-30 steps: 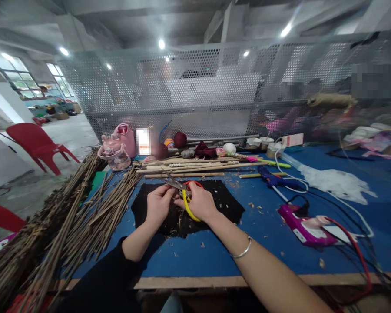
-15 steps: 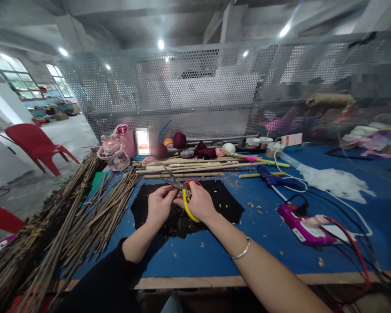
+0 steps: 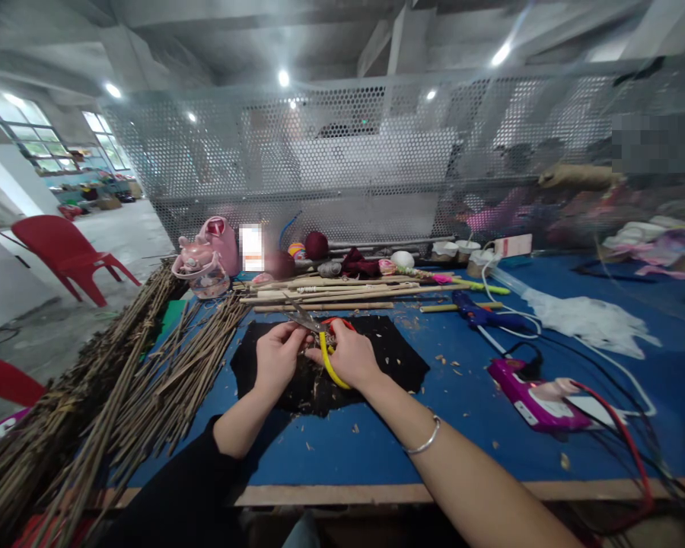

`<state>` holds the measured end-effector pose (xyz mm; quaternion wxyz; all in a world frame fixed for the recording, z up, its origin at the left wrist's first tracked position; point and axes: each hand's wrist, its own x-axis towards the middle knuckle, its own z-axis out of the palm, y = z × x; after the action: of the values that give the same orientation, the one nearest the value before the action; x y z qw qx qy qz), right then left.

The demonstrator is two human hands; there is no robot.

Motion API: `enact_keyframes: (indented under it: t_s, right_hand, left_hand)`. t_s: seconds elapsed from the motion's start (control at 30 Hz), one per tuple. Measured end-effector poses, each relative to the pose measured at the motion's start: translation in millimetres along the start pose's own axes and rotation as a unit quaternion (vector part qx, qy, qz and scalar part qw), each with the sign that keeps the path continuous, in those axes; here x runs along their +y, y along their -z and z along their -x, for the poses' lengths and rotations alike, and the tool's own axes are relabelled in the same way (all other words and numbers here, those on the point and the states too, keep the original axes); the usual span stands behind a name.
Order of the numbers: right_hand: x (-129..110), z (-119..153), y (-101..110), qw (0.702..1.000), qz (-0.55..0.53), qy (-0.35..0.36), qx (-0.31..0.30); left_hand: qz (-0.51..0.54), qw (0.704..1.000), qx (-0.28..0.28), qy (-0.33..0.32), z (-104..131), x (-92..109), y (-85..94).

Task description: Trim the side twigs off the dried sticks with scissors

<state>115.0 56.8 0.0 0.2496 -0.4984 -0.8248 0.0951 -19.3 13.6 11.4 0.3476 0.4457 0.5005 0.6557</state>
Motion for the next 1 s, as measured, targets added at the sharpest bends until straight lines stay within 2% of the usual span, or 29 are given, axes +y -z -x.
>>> enact_keyframes:
  t_s: [0.3, 0.67, 1.0]
  right_hand:
    - [-0.5, 0.6, -0.3, 0.999, -0.048, 0.02, -0.016]
    - [-3.1, 1.7, -1.0, 0.997, -0.072, 0.006, 0.006]
    - [0.2, 0.3, -2.6, 0.996, -0.084, 0.006, -0.016]
  left_hand:
    - [0.022, 1.0, -0.02, 0.002, 0.9, -0.1, -0.5]
    - [0.028, 0.999, -0.03, 0.008, 2.0, -5.6, -2.7]
    - [0.022, 1.0, -0.012, 0.008, 2.5, -3.1, -1.5]
